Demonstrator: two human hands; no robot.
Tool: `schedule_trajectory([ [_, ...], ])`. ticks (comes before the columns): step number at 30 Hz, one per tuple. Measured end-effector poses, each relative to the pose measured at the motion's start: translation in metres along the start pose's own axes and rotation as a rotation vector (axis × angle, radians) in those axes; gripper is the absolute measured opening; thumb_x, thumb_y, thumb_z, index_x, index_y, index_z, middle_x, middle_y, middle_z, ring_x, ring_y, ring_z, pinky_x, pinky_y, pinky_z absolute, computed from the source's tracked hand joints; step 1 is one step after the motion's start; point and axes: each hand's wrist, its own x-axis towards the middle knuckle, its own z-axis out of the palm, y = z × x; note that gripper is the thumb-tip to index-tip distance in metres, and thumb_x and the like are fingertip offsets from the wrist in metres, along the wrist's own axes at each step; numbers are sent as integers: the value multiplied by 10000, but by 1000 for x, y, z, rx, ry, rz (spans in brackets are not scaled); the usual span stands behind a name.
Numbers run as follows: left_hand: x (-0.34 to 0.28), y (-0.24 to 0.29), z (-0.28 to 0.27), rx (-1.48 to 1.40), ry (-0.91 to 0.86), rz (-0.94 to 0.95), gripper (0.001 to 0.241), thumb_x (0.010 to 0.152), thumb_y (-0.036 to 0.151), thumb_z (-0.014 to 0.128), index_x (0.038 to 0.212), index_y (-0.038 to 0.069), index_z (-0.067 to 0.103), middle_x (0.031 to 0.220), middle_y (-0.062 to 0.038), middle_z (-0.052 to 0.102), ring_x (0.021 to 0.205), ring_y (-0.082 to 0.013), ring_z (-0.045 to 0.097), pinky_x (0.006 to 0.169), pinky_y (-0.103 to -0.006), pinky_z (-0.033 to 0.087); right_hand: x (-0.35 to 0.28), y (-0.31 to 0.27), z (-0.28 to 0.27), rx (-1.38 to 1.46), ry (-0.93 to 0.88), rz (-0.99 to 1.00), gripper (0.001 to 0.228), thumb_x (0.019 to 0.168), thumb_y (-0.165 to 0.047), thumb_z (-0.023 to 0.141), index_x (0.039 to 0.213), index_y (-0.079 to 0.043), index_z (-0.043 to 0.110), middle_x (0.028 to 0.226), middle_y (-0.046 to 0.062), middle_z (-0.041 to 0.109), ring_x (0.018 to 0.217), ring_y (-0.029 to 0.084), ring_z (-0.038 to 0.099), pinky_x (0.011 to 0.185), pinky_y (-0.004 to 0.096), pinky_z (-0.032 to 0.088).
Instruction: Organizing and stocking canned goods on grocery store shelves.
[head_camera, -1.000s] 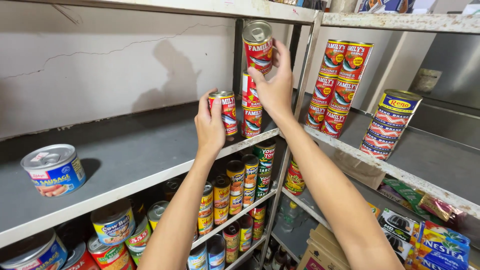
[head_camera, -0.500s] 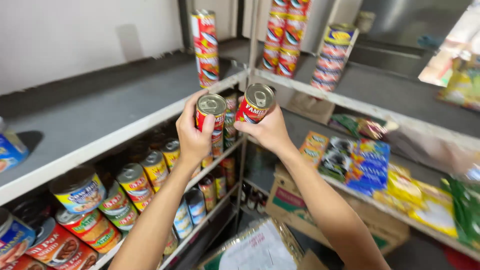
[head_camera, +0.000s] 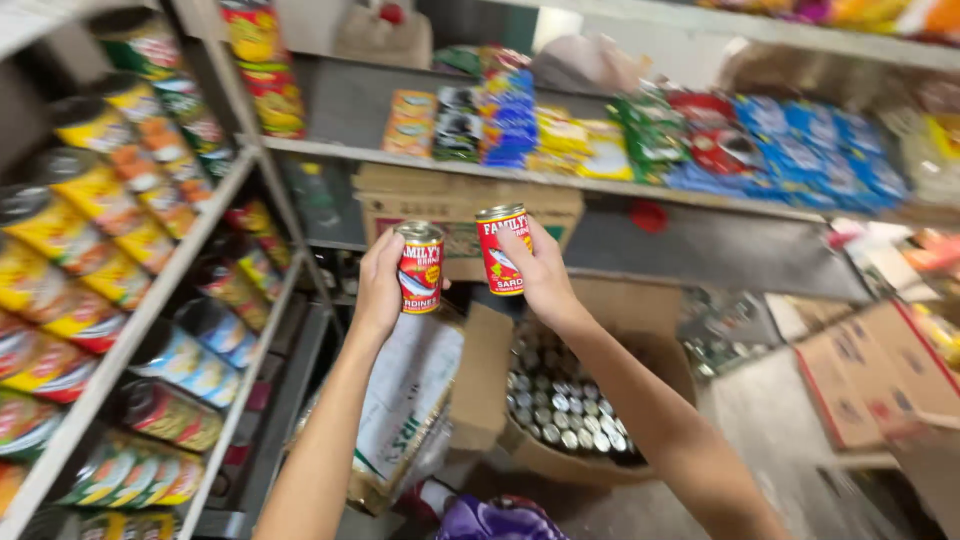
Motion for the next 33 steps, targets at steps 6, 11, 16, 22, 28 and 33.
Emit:
schedule_trajectory([
  [6, -28, -69, 44, -21, -123, -212, 381, 1049, 332, 441, 1195, 5, 574, 946, -121, 695, 713, -231, 733, 609, -386, 641, -68, 9, -88, 17, 63, 6, 383, 953, -171, 735, 1215, -36, 490, 1079, 108, 711, 876, 172, 688, 743, 338, 589],
  [11, -25, -93, 83, -123, -96, -468, 556, 1037, 494, 321, 1089, 29, 622, 878, -131, 716, 636, -246, 727, 439, -408, 578, -110, 3, -114, -19, 91, 80, 428, 914, -164, 738, 1245, -69, 484, 1094, 83, 669, 961, 166, 689, 795, 349, 600],
  [16, -20, -138, 124, -151, -138, -574, 619, 1024, 557, 308, 1076, 48, 657, 899, -122, 714, 638, -241, 723, 419, -394, 555, -133, 14, -152, -54, 151, 98, 410, 940, -176, 740, 1240, -66, 484, 1118, 65, 672, 999, 149, 677, 870, 325, 580],
  [22, 3, -212, 188, -115, -182, -667, 687, 1037, 581, 303, 1064, -2, 664, 867, -146, 717, 640, -249, 734, 418, -393, 571, -151, 40, -246, -139, 183, 88, 491, 905, -148, 806, 1254, -67, 471, 1106, 46, 658, 1027, 116, 633, 882, 313, 551],
  [28, 22, -285, 255, -227, -112, -726, 569, 1019, 539, 396, 1095, 36, 650, 892, -117, 725, 636, -248, 727, 412, -407, 579, -155, 64, -352, -107, 206, 259, 583, 822, -139, 844, 1264, -72, 470, 1123, 30, 699, 1021, 110, 662, 873, 321, 575],
  [33, 26, -368, 270, -199, 40, -777, 395, 971, 364, 651, 1238, 84, 569, 984, -85, 707, 695, -233, 728, 531, -439, 632, -162, 119, -432, -407, 235, 199, 742, 725, -149, 943, 1347, -43, 553, 1223, 69, 652, 1146, 162, 609, 1016, 346, 506],
])
